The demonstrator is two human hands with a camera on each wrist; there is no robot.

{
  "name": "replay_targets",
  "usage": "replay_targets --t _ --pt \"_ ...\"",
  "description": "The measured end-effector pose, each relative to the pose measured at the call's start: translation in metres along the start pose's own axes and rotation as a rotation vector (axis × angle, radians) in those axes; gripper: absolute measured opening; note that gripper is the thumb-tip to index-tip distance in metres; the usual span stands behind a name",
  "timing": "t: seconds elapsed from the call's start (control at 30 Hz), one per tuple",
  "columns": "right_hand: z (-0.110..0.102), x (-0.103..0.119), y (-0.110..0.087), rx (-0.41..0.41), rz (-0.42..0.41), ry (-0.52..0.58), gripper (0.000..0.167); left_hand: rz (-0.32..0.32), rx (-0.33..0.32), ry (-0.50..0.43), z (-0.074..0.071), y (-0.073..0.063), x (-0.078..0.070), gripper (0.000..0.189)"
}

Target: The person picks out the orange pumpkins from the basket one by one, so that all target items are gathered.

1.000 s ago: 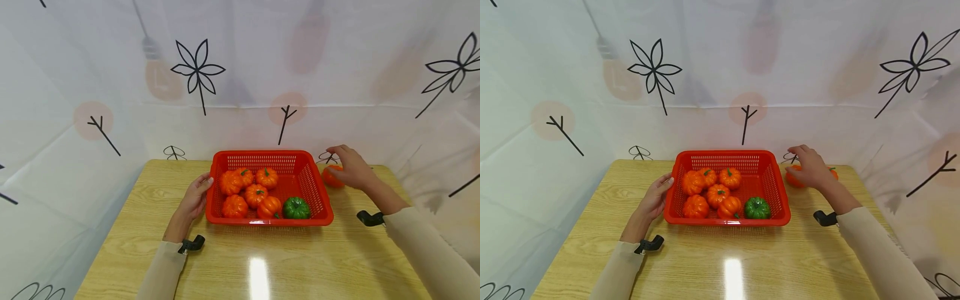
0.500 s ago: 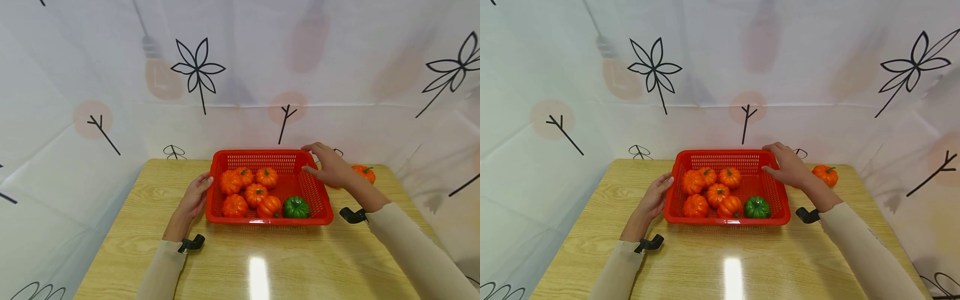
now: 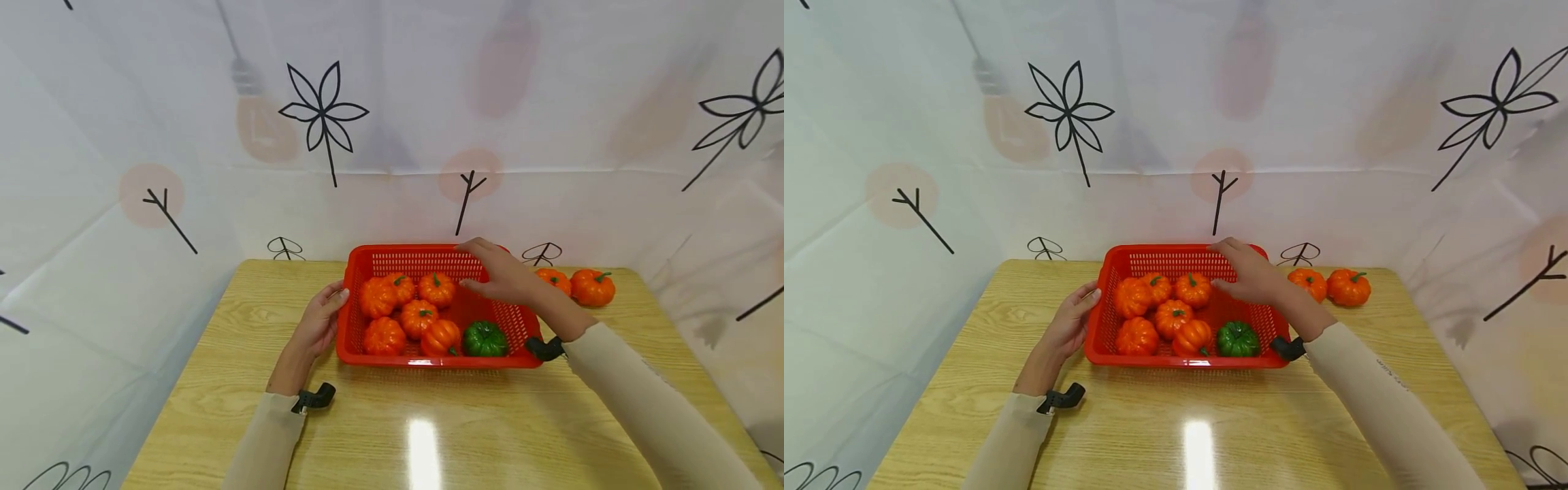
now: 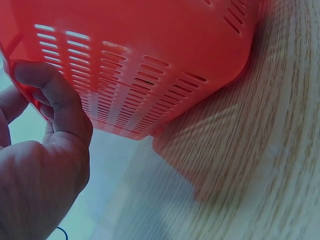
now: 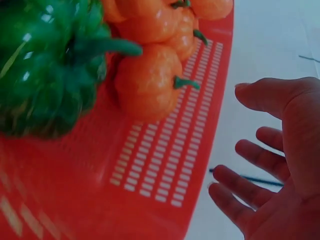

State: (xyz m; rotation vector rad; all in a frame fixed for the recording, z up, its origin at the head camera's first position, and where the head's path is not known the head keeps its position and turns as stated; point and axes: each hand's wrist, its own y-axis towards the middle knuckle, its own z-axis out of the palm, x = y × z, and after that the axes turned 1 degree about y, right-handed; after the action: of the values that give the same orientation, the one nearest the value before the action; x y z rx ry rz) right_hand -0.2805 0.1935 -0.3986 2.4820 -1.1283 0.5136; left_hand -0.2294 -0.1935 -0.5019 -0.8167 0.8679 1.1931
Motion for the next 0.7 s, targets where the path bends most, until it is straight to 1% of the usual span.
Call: replay_targets --t 0.23,0.3,0.4,0.57,0.7 --pt "0.019 0.007 0.015 0.055 -0.082 -0.039 0.065 0.005 0.004 0.001 0.000 0.001 0.000 0.043" --pt "0.024 0.009 0.018 0.081 -0.088 -0.039 0.064 0.006 0.008 0.003 0.001 0.001 -0.001 0.043" --pt "0.029 0.012 0.023 0.121 -0.072 -0.045 0.062 0.008 0.010 0.010 0.000 0.000 0.000 0.045" --pt "0.037 0.013 0.030 0.184 -0.023 -0.074 0.058 0.003 0.006 0.015 0.000 0.000 0.000 0.046" --pt "0.043 0.012 0.036 0.228 -0.009 -0.093 0.057 0.004 0.005 0.011 0.000 0.001 0.000 0.044"
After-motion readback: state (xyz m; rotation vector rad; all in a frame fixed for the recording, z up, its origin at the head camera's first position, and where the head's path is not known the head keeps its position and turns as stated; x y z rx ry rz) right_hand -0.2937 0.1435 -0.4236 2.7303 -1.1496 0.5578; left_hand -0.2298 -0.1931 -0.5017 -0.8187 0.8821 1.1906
